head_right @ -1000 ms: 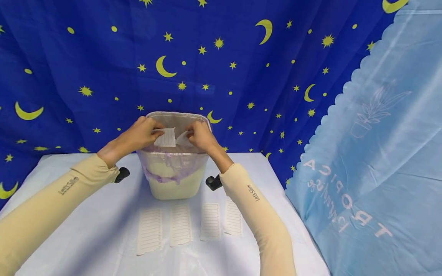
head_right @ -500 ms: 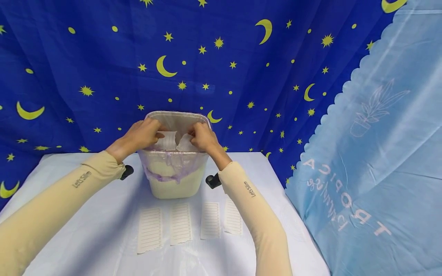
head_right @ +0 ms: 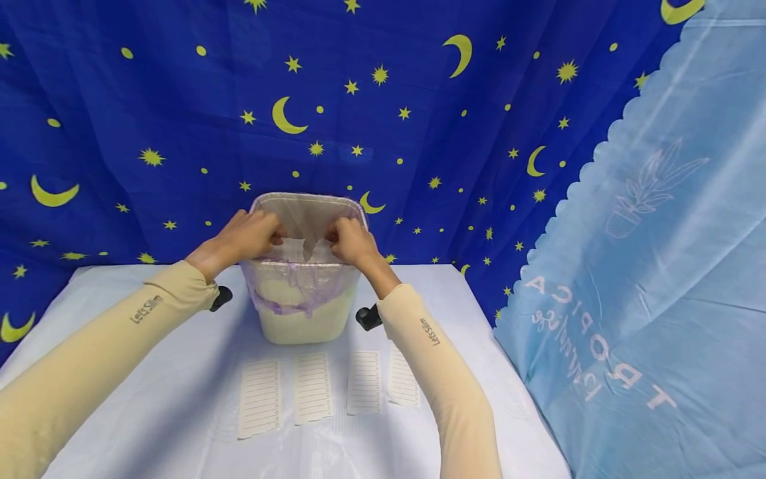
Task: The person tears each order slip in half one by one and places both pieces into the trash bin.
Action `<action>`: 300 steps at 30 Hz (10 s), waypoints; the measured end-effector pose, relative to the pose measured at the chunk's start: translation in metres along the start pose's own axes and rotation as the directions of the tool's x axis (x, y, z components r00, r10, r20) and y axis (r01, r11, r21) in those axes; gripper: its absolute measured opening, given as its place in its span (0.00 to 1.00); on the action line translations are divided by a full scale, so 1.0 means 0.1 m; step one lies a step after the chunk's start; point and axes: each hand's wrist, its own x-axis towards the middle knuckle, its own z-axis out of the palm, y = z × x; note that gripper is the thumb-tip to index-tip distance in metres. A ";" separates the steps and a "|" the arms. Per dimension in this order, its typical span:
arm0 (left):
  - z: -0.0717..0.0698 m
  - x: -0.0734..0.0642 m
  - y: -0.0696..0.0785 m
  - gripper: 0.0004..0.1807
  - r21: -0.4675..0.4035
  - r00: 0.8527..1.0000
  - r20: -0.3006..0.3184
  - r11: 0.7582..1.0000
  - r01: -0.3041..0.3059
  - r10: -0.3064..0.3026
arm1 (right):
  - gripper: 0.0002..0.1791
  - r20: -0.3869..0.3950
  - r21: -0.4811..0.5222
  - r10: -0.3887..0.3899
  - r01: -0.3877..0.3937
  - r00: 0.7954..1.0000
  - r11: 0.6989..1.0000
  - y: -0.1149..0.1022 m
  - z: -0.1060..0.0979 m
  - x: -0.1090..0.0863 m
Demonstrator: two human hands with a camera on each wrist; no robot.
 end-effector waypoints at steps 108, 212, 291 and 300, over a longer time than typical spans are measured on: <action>1.97 -1.41 -0.10 0.18 -0.214 0.942 0.200 0.950 -0.226 0.269 | 0.42 0.100 -0.158 0.203 -0.186 0.974 0.970 -0.58 2.48 -1.63; 1.55 -1.17 0.37 0.13 -0.545 0.956 0.156 0.829 -0.126 0.248 | 0.09 -0.048 -0.018 -0.241 0.241 0.969 0.970 -0.09 1.43 -1.46; 1.42 -1.25 0.40 0.25 -0.556 0.939 0.239 0.828 -0.076 0.247 | 0.12 0.180 -0.006 -0.284 0.289 0.942 0.957 -0.19 1.29 -1.50; 1.39 -1.23 0.37 0.26 -0.574 0.941 0.249 0.818 -0.047 0.228 | 0.18 0.112 -0.076 -0.298 0.308 0.948 0.949 -0.22 1.26 -1.44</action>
